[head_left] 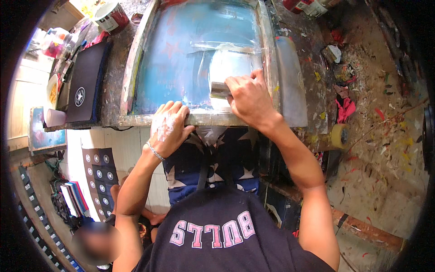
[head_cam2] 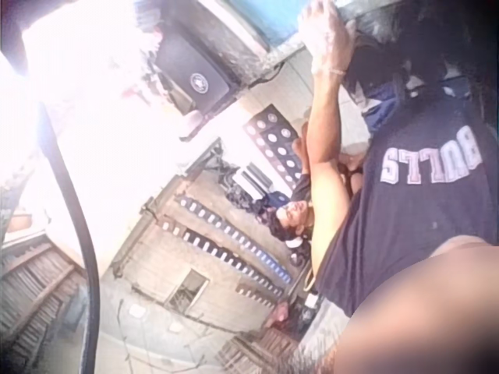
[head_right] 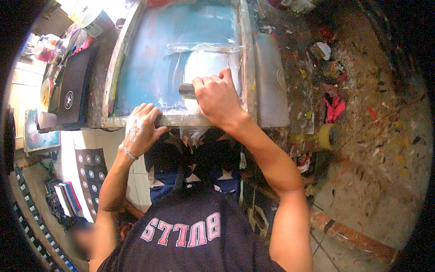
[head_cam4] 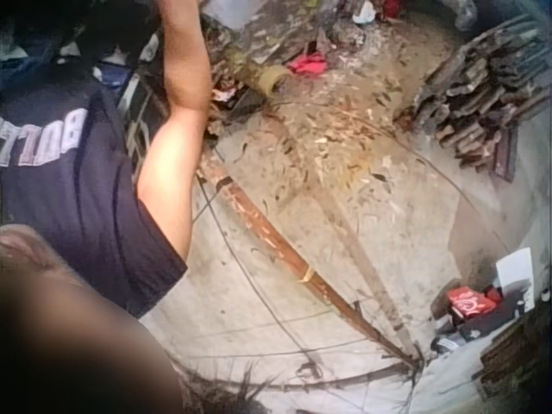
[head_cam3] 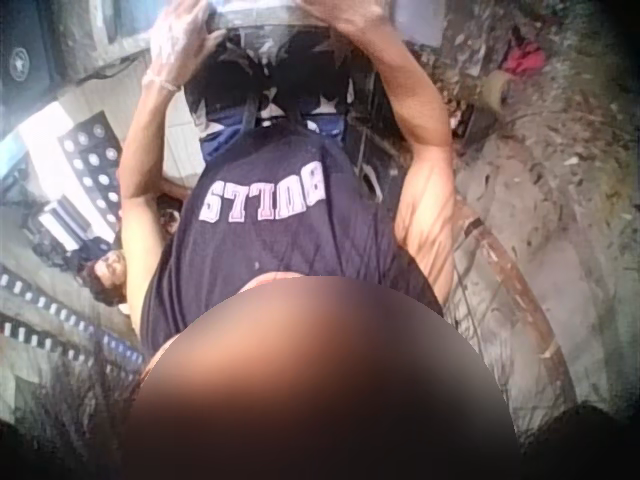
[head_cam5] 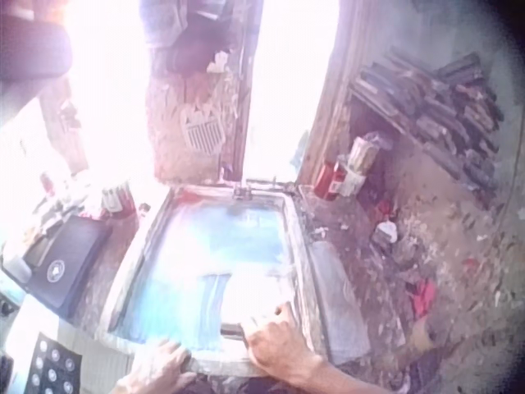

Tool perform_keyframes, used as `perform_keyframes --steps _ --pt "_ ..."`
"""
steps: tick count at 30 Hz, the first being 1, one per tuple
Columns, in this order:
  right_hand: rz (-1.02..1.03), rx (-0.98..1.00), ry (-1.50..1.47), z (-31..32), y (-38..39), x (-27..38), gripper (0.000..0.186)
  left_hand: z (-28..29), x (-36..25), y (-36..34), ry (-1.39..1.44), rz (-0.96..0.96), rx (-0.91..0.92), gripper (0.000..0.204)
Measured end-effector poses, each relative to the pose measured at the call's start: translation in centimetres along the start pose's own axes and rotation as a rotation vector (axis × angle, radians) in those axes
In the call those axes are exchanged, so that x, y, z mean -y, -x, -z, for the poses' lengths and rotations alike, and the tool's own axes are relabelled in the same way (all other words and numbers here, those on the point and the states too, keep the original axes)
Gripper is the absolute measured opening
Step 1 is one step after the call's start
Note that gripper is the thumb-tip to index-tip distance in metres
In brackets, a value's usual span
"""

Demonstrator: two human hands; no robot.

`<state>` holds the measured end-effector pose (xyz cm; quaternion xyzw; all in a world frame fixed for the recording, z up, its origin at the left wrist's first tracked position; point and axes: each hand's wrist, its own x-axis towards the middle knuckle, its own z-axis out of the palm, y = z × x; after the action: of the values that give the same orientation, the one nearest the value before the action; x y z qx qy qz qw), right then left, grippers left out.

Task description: The person repeatedly places a blue t-shirt under a screen printing frame, pulls a squeegee across the screen to apply ink, and then removes the printed shirt to hand it to a seated person. The process is repeated multiple times in a continuous loop.

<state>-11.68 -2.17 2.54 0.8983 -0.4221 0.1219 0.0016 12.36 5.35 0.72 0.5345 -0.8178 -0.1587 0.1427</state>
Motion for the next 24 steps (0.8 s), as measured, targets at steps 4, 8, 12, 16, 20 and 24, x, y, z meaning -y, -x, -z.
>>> perform_keyframes --steps 4,8,12,16,20,24 --pt "-0.052 -0.106 0.161 -2.3 -2.0 -0.6 0.014 -0.1 0.0 0.1 0.001 -0.015 -0.022 0.036" --pt "-0.214 -0.020 0.169 -2.9 -5.8 -3.8 0.014 -0.3 0.1 0.0 0.004 -0.026 -0.029 0.036" --pt "-0.277 0.035 -0.044 -0.6 -6.9 -6.7 0.018 -0.5 0.2 0.0 0.012 -0.019 -0.032 0.035" --pt "-0.197 0.097 -0.285 2.7 -4.1 -7.0 0.023 -0.6 0.3 0.1 0.026 -0.004 -0.023 0.036" --pt "-0.142 0.230 -0.263 3.6 0.3 -5.3 0.025 -0.7 0.3 0.0 0.041 0.004 -0.010 0.037" --pt "-0.110 0.123 -0.159 2.1 3.2 -3.5 0.029 -0.6 0.2 -0.1 0.034 0.008 -0.008 0.035"
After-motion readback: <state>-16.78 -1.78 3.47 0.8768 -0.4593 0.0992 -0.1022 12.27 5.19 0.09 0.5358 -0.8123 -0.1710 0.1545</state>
